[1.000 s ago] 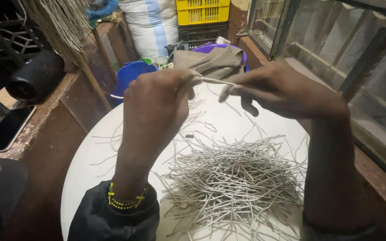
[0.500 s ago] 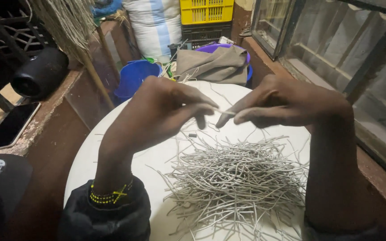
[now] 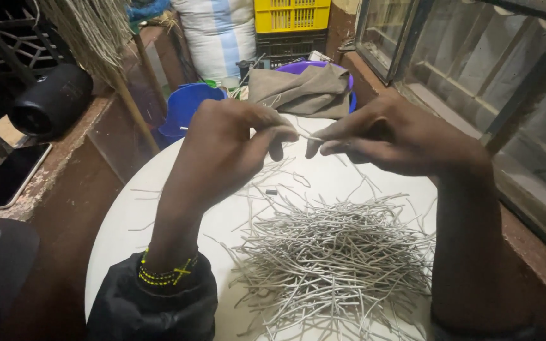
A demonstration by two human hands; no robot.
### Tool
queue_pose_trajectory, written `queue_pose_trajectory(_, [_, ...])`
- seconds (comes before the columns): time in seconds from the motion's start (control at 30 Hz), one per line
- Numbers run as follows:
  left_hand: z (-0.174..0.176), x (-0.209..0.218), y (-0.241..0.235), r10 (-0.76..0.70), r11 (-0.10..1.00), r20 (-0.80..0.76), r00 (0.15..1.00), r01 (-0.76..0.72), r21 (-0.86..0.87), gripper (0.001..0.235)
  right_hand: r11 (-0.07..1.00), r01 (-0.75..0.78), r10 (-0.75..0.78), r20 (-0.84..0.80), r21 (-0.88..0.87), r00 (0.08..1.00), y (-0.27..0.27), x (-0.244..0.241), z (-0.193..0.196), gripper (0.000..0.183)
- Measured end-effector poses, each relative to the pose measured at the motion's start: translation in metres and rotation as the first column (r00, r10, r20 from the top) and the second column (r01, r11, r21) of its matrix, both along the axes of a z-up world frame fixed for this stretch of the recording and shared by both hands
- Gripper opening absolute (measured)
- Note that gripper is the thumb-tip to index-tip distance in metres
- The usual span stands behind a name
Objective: The person sorts through a pile of thin, silver-colored wires on a white round table. They pick up individual wires, straighten them, and place them into a separate pile on the left side of the table.
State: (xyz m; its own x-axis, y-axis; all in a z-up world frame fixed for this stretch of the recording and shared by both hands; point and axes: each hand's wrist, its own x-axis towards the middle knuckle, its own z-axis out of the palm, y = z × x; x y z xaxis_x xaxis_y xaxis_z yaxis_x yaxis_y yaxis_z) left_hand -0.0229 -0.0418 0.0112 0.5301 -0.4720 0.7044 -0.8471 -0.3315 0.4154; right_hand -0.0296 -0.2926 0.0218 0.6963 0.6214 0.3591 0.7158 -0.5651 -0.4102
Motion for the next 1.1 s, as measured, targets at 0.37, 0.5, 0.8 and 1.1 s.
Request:
queue_pose_trajectory(0.37, [-0.013,0.008,-0.003,0.239,0.966,0.24,0.941,-0.255,0.036,0.014,0.991,0.125,-0.129,0.097,0.052,0.987,0.004,0.021,-0.014,0.026])
queue_pose_trajectory(0.5, [-0.018,0.014,-0.017,0.326,0.944,0.26,0.909,-0.302,-0.131,0.023,0.973,0.032,-0.051,0.078,0.227,0.996,0.003,0.027,-0.018,0.021])
queue_pose_trajectory(0.8, [-0.045,0.029,-0.054,0.416,0.825,0.1,0.904,-0.329,-0.459,0.042,0.896,0.134,-0.277,0.296,0.424,0.914,0.043,0.019,-0.024,0.023])
queue_pose_trajectory(1.1, [-0.017,0.03,0.008,-0.204,0.946,0.246,0.948,0.125,0.3,0.032,0.99,-0.111,0.12,0.101,-0.09,0.988,-0.034,0.014,-0.01,0.026])
